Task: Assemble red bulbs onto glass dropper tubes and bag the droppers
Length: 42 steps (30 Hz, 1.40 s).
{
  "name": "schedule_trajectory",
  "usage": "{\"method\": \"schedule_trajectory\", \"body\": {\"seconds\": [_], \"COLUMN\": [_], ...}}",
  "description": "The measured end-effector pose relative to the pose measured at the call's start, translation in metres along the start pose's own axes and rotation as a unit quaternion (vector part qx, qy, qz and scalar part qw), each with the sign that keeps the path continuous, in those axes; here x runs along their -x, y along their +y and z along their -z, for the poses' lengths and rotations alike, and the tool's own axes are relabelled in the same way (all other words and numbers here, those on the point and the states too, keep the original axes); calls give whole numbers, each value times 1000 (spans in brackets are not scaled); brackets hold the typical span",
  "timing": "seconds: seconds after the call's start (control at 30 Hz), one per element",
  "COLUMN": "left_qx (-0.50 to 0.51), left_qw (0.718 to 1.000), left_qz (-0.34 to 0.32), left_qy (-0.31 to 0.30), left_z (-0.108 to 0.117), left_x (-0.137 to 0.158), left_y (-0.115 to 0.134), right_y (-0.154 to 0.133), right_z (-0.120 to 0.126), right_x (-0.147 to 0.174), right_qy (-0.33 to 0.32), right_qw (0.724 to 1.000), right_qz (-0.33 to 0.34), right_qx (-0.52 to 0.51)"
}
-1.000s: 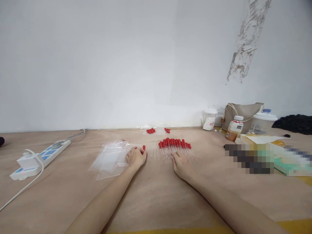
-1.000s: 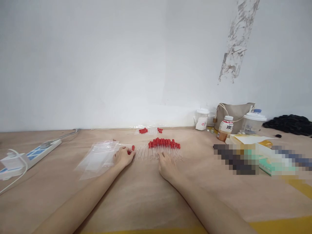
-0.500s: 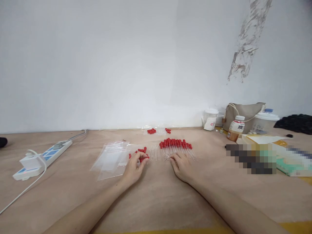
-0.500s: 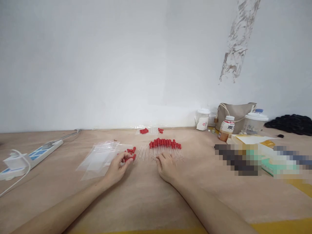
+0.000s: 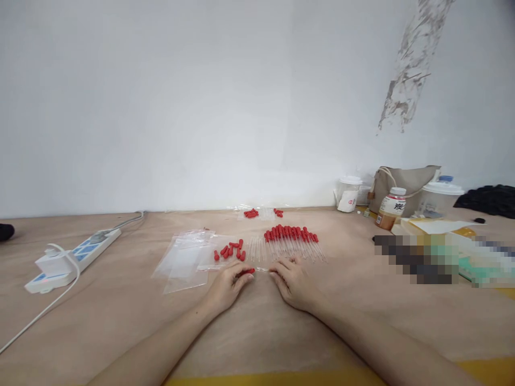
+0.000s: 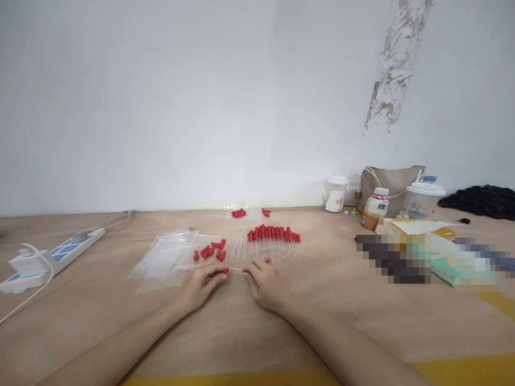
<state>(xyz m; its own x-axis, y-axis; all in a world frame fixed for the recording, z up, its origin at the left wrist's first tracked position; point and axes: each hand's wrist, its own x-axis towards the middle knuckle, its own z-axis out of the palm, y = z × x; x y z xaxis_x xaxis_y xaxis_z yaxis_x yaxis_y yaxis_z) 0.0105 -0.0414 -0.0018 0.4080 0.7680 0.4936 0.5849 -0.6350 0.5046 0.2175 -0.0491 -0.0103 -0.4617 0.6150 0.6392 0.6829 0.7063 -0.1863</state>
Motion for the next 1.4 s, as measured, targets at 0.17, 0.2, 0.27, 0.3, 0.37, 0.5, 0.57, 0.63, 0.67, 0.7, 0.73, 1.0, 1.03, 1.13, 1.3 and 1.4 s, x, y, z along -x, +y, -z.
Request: {"method": "schedule_trajectory", "body": {"seconds": [0.17, 0.2, 0.27, 0.3, 0.37, 0.5, 0.57, 0.63, 0.67, 0.7, 0.73, 1.0, 1.03, 1.13, 1.3, 1.4], "left_qx": [3, 8, 20, 24, 29, 15, 4, -7, -14, -20, -27, -67, -71, -78, -80, -91], "left_qw": [1000, 1000, 1000, 1000, 999, 997, 996, 996, 996, 996, 996, 991, 991, 989, 988, 988], "left_qz": [-2, -4, -9, -12, -16, -10, -10, -13, -15, -18, -21, -69, -73, -80, -94, -102], "left_qy": [3, 3, -3, -7, -22, -69, -83, -86, -86, -86, -86, -90, -91, -93, -91, -75], "left_z": [-2, -2, -1, -1, 1, 3, 3, 3, 2, 2, 2, 1, 0, -1, 0, 2], "left_x": [0, 0, -1, -1, 0, 3, 4, 4, 4, 4, 4, 5, 5, 4, 2, 2], "left_y": [-2, -2, -2, -2, 0, 5, 7, 7, 7, 7, 7, 7, 7, 7, 4, 3], "right_y": [1, 2, 3, 3, 5, 10, 12, 12, 11, 10, 9, -4, -5, -6, -8, -10], "right_z": [-2, -3, -4, -4, -2, 2, 3, 2, 2, 2, 1, -2, -2, -5, -8, -1], "right_x": [-1, -1, -2, -3, -4, -5, -6, -5, -5, -4, -4, -5, -5, -6, -8, -11], "right_qy": [-18, -22, -29, -32, -39, -62, -62, -55, -53, -51, -51, -56, -60, -68, -71, -69], "right_qw": [999, 999, 999, 999, 999, 997, 996, 995, 995, 994, 994, 996, 996, 996, 996, 994], "right_qz": [17, 22, 26, 26, 29, 50, 61, 68, 69, 70, 69, 49, 46, 42, 33, 38], "right_qx": [20, 21, 21, 19, 14, 18, 31, 48, 56, 63, 68, 55, 53, 48, 49, 76]}}
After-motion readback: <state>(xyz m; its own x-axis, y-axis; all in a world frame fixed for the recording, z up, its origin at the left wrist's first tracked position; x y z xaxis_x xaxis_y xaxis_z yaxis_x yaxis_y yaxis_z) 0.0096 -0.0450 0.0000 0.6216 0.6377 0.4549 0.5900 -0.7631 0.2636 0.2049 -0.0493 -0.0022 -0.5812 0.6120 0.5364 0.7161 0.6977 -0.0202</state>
